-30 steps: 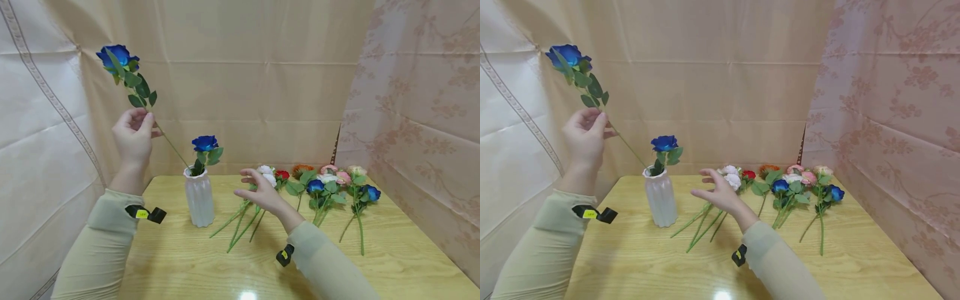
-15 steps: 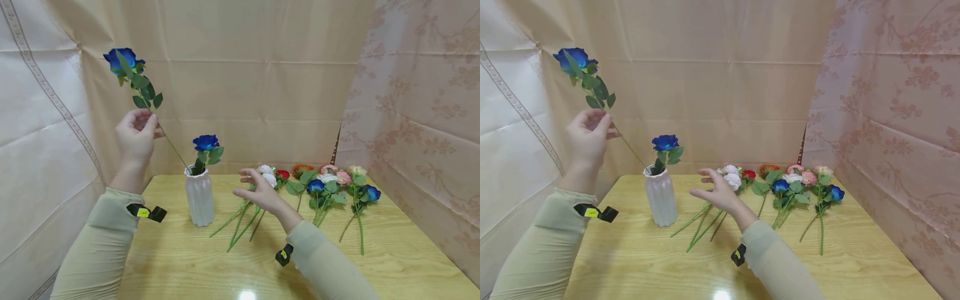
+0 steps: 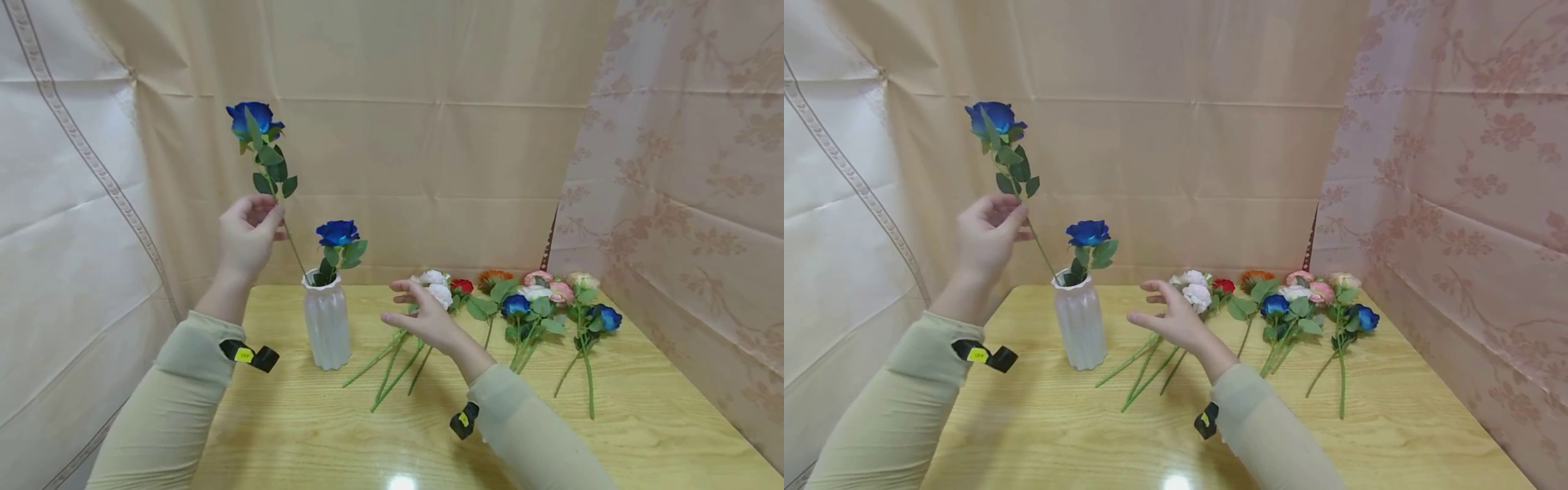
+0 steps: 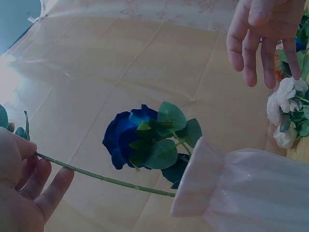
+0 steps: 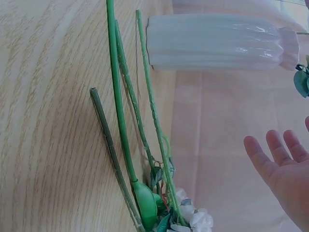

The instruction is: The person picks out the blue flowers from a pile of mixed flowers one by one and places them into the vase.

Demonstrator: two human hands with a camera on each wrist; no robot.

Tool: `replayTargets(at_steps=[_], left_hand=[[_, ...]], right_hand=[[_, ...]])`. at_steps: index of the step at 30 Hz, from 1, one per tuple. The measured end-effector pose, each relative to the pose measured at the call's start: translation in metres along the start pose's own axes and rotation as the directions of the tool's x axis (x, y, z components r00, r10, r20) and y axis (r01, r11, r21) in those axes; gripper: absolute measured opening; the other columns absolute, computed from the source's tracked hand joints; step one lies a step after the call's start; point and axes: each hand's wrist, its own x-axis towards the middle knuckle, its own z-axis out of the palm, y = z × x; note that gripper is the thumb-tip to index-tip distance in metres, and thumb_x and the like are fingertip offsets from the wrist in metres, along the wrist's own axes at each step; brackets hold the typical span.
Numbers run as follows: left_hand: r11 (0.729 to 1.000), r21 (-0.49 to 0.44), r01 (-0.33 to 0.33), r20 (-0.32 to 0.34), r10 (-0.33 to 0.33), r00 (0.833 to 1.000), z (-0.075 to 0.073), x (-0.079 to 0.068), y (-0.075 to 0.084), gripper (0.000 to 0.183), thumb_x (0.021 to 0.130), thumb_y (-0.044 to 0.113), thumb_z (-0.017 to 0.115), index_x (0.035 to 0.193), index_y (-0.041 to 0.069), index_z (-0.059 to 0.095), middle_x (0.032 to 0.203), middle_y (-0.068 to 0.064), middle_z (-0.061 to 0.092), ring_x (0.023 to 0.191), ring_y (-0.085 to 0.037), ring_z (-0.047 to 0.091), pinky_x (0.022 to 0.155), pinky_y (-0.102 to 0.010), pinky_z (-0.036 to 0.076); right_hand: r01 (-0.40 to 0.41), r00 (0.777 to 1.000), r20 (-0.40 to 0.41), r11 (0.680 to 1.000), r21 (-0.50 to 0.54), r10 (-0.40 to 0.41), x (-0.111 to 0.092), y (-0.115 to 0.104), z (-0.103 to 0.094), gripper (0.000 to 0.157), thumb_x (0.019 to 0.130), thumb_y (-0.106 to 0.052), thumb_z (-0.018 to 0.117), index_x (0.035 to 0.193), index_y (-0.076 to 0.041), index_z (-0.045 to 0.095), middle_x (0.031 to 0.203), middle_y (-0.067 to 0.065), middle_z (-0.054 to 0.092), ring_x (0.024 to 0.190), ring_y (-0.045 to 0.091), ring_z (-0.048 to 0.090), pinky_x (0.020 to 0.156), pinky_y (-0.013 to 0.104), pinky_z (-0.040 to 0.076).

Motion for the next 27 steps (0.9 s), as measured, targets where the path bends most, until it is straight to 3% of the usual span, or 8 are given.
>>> replayTargets(at_steps=[9,19,24,27], left_hand=[[0.998,0.053,-0.028,0.057,0.025,0.998,0.006,-0.008,-0.016,0.024,0.100,0.015,0.066,0.113,-0.005,0.064,0.102,-0.019,0.065,0.081,-0.019,0.065,0.069,-0.027,0.061],[0.990,0.130,-0.052,0.108,0.038,0.993,0.014,-0.015,-0.031,0.021,0.099,0.013,0.068,0.109,-0.005,0.067,0.094,-0.016,0.067,0.080,-0.021,0.065,0.071,-0.027,0.061],[0.983,0.177,-0.050,0.137,0.025,0.990,0.015,-0.017,-0.036,0.022,0.100,0.015,0.067,0.107,-0.006,0.068,0.095,-0.018,0.068,0.082,-0.028,0.065,0.069,-0.023,0.059],[0.976,0.211,-0.053,0.154,0.020,0.988,0.016,-0.019,-0.040,0.021,0.100,0.015,0.067,0.107,-0.005,0.068,0.095,-0.016,0.069,0.082,-0.027,0.065,0.069,-0.019,0.056]], right_hand=[[0.009,1.000,-0.004,1.000,0.007,-0.009,0.003,0.002,0.010,0.064,0.092,-0.036,0.078,0.146,-0.019,0.047,0.146,-0.001,0.048,0.132,0.023,0.051,0.103,0.048,0.049],[0.015,1.000,0.015,0.999,0.045,-0.016,0.008,0.003,0.025,0.073,0.092,-0.033,0.077,0.152,-0.019,0.037,0.147,0.001,0.047,0.133,0.025,0.050,0.104,0.048,0.047],[-0.003,1.000,0.016,0.999,0.052,0.003,0.010,0.004,0.031,0.074,0.091,-0.034,0.078,0.152,-0.020,0.037,0.148,0.001,0.047,0.133,0.025,0.050,0.104,0.048,0.048],[-0.008,1.000,0.018,0.998,0.060,0.007,0.011,0.004,0.034,0.075,0.091,-0.035,0.078,0.152,-0.021,0.036,0.148,0.002,0.046,0.133,0.025,0.050,0.103,0.049,0.048]])
